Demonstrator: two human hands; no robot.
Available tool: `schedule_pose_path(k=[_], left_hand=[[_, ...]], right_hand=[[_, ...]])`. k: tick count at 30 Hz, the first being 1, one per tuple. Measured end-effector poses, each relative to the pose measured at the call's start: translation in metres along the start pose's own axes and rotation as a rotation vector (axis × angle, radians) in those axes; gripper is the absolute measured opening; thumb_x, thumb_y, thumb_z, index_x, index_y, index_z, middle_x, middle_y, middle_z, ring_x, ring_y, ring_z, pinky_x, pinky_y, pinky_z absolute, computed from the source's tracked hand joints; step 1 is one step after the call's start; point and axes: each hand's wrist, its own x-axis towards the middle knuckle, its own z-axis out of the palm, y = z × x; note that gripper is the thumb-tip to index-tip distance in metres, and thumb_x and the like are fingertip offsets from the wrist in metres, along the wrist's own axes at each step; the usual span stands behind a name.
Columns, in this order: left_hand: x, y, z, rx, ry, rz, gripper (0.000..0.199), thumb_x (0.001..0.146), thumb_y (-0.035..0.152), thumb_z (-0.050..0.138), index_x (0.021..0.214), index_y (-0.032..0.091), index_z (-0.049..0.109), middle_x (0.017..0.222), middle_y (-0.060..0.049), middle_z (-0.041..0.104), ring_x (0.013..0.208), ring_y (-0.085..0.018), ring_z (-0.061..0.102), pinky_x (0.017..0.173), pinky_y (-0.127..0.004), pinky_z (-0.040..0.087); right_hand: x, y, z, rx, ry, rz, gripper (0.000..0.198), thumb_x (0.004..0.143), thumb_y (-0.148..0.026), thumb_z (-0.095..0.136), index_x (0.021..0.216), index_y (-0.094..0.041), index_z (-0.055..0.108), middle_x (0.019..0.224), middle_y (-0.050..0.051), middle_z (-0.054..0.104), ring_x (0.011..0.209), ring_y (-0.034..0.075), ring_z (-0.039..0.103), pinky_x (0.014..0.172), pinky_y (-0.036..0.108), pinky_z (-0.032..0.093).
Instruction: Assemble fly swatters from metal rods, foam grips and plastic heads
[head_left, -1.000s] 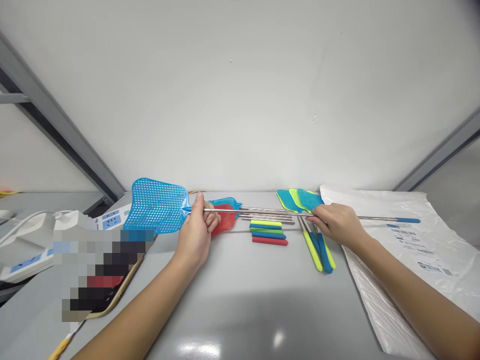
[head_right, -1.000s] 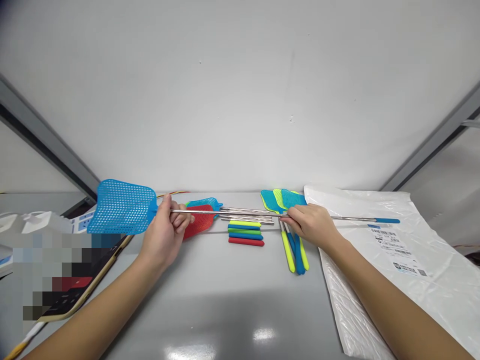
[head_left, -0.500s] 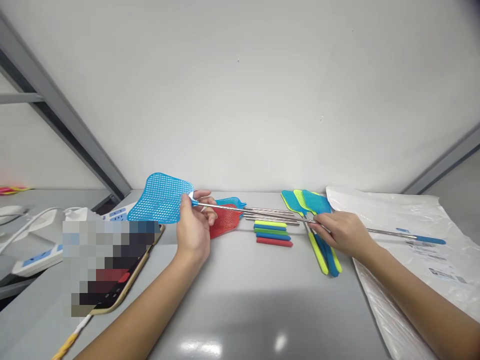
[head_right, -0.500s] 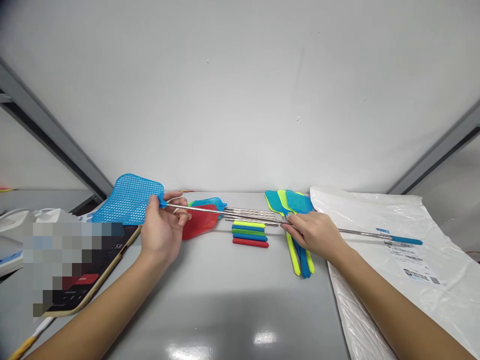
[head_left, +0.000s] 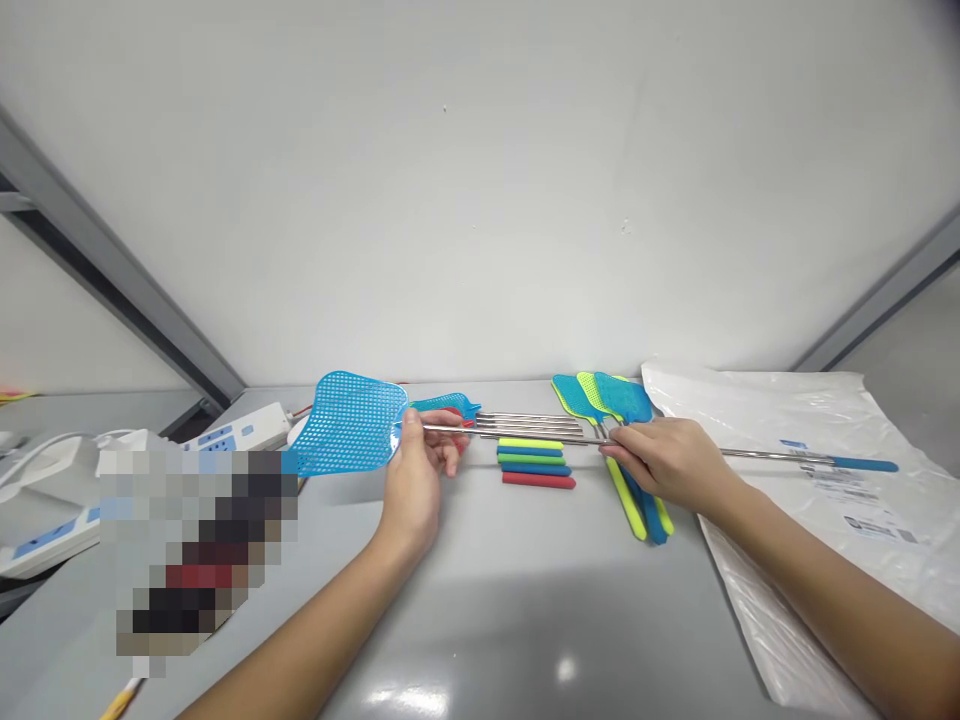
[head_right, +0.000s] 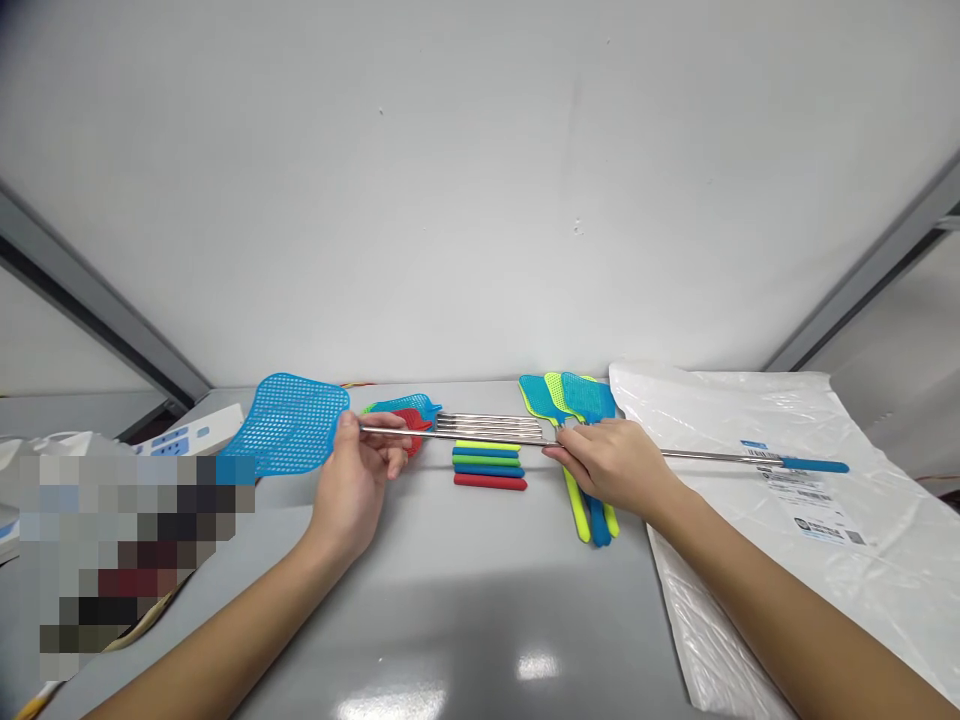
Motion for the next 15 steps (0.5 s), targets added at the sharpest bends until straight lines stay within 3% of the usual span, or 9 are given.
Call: schedule_pose_path(k=[3,5,11,15], left_hand=[[-0.006,-0.002,0.002,0.058,-0.139,-0.043,0.046,0.094,0.054,0.038,0.089,0.017,0.065,0.070,-0.004,0.062,0.049,-0.010,0.046,0.052,-0.024,0.039],[-0.007,-0.001,0.002,0.060,-0.166,-0.036,0.045,0.093,0.053,0.041,0.087,0.016,0.066,0.068,-0.004,0.061,0.049,-0.010,0.046,0.052,-0.024,0.039],[0.010,0.018,-0.009,-0.010,0.109,0.068,0.044,0.094,0.047,0.043,0.074,0.015,0.066,0.054,-0.002,0.056,0.044,-0.010,0.043,0.044,-0.021,0.035],[0.016,0.030,-0.013,-0.068,0.145,0.113,0.043,0.095,0.043,0.042,0.071,0.015,0.064,0.049,0.000,0.052,0.044,-0.009,0.043,0.046,-0.020,0.036]], right_hand=[[0.001,-0.006,0.000,0.019,-0.004,0.000,0.035,0.098,-0.035,0.042,0.068,-0.020,0.054,0.052,-0.003,0.051,0.047,0.011,0.044,0.052,0.028,0.023],[0.002,-0.009,0.000,0.030,-0.008,0.005,0.036,0.098,-0.036,0.042,0.068,-0.020,0.054,0.051,-0.003,0.050,0.046,0.011,0.044,0.053,0.028,0.024],[0.003,0.001,0.004,0.031,-0.024,0.051,0.043,0.099,-0.042,0.036,0.065,-0.020,0.051,0.052,-0.002,0.052,0.047,0.011,0.045,0.051,0.028,0.020],[0.003,0.003,0.006,0.014,-0.045,0.074,0.044,0.100,-0.042,0.035,0.066,-0.020,0.052,0.051,-0.002,0.051,0.046,0.011,0.045,0.051,0.029,0.019]])
